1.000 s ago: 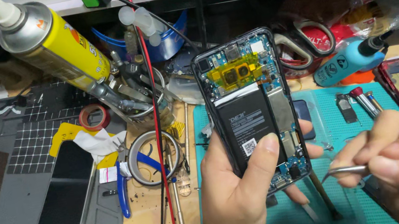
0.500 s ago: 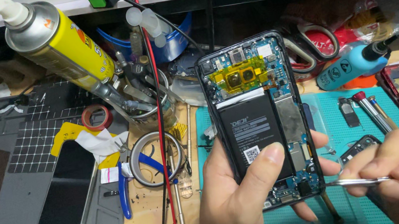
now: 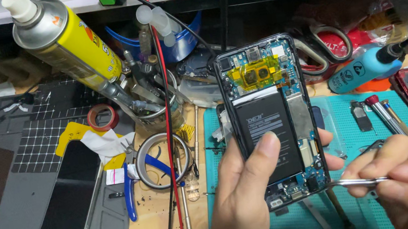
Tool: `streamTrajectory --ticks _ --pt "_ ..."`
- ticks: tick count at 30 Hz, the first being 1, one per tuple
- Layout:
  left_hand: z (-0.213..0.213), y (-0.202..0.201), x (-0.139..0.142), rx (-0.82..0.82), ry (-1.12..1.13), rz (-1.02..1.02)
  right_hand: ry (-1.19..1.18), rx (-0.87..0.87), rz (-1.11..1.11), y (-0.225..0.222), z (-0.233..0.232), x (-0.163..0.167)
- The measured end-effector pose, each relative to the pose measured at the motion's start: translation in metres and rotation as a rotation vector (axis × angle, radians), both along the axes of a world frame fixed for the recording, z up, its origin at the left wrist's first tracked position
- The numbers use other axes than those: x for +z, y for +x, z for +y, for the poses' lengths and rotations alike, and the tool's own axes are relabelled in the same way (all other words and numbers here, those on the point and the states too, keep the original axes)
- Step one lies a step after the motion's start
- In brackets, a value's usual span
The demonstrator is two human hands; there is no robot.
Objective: The person holds an opened smartphone with its back cover removed and uses a metal pry tool and tweezers to work on the internal components, prying along the edges of the battery and midframe while rotating the phone to reach different sides. Other disassembled phones and repair tools lie on the work mat around them.
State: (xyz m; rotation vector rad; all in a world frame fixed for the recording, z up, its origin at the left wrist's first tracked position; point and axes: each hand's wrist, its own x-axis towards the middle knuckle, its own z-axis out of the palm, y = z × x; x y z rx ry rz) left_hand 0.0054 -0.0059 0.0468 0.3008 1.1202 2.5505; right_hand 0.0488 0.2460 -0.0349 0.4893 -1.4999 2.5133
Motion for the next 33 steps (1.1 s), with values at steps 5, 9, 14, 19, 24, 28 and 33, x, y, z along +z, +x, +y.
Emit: streamTrajectory --ticks 5,9,14,19,24,28,33 --pt "0.001 -0.002 -0.004 0.000 -0.024 -0.060 0.057 -0.042 0.014 0.000 -0.012 0.002" --pt "-0.004 -0.006 -0.014 -0.018 -0.051 -0.036 0.176 -0.224 -0.147 -0.011 0.000 0.010" --pt "0.000 -0.012 -0.036 0.032 -0.036 -0.163 1.335 -0.311 -0.575 -0.020 0.013 0.018" --pt "-0.001 -0.010 -0.054 0.173 -0.008 -0.098 1.539 -0.014 -0.343 -0.017 -0.021 0.010" --pt "-0.009 -0.002 -0.055 0.253 0.004 0.010 1.482 0.092 -0.119 -0.011 -0.068 0.000" --pt "-0.012 -0.002 -0.049 0.248 0.022 -0.016 1.463 0.001 0.090 -0.009 -0.091 -0.006" --pt "-0.013 -0.004 -0.043 0.198 0.119 -0.050 1.357 -0.187 -0.100 -0.009 -0.070 0.009"
